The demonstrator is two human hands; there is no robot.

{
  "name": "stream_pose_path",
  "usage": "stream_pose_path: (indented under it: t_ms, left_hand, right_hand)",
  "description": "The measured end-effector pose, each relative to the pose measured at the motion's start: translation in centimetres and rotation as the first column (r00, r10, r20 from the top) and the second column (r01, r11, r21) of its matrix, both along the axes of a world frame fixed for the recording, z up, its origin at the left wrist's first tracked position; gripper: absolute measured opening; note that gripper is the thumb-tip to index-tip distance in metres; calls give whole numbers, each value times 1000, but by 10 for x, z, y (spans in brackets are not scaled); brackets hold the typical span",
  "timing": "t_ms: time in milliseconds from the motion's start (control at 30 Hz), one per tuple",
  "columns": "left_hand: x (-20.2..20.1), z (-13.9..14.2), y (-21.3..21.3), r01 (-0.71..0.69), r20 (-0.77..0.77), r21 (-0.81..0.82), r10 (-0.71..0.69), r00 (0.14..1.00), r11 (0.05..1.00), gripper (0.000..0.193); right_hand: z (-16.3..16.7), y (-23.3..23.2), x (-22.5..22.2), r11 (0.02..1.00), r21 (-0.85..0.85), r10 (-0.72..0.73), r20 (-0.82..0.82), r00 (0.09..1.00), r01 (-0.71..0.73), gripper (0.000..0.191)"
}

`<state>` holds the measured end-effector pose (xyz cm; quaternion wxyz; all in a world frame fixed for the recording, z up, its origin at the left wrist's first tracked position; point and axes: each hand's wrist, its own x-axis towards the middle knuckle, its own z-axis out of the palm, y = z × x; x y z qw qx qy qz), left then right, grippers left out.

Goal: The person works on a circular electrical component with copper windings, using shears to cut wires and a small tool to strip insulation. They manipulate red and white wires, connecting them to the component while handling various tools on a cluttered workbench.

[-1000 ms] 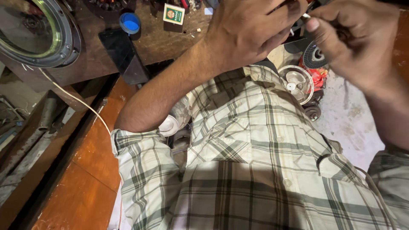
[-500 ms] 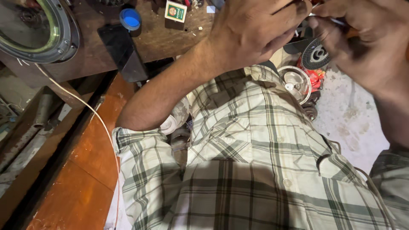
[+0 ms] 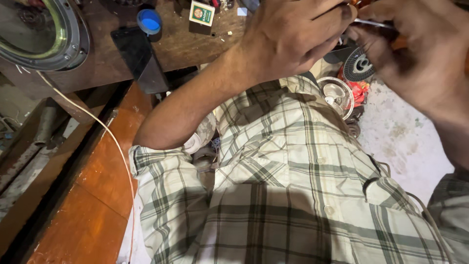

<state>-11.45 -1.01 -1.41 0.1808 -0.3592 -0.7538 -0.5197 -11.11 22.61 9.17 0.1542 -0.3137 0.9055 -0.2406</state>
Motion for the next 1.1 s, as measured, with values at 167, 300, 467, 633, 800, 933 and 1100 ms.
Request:
stream_pose_path:
  t_ms: [167,300,467,633,800,933,1100]
  left_hand:
    - [-2,0,1,16,-5,9,-16,1000,1000,23]
    - [-2,-2,3,28,6,47,-28,1000,999,23]
    - [0,-4,0,40,3,34,-41,999,999,26]
    - [1,-1,-1,35,48,3,-35,998,999,24]
    - [0,-2,-1,17,2,24,-17,1000,1000,25]
    - [-3,-2,1,33,-1,23,-33,999,999,26]
    - [-3,-1,-1,29,-2,-1,-29,1000,1000,22]
  right_hand:
    - [1,0,2,994,40,105,-187,977,-99,11]
    - [7,-3,-3,991,92,109,-129,986,-98,7]
    - [3,-1,-4,997,76,29,-14,999,-28,6]
    - [-9,-2,-10,990,-116,-57,196,979,81,11]
    - [-5,-14,-3,981,-146,-110,115,987,127,9]
    - [7,-9,18,822,-185,-405,475,781,539,15]
    - [-8,7,28,679,-206,-483,598,640,705,8]
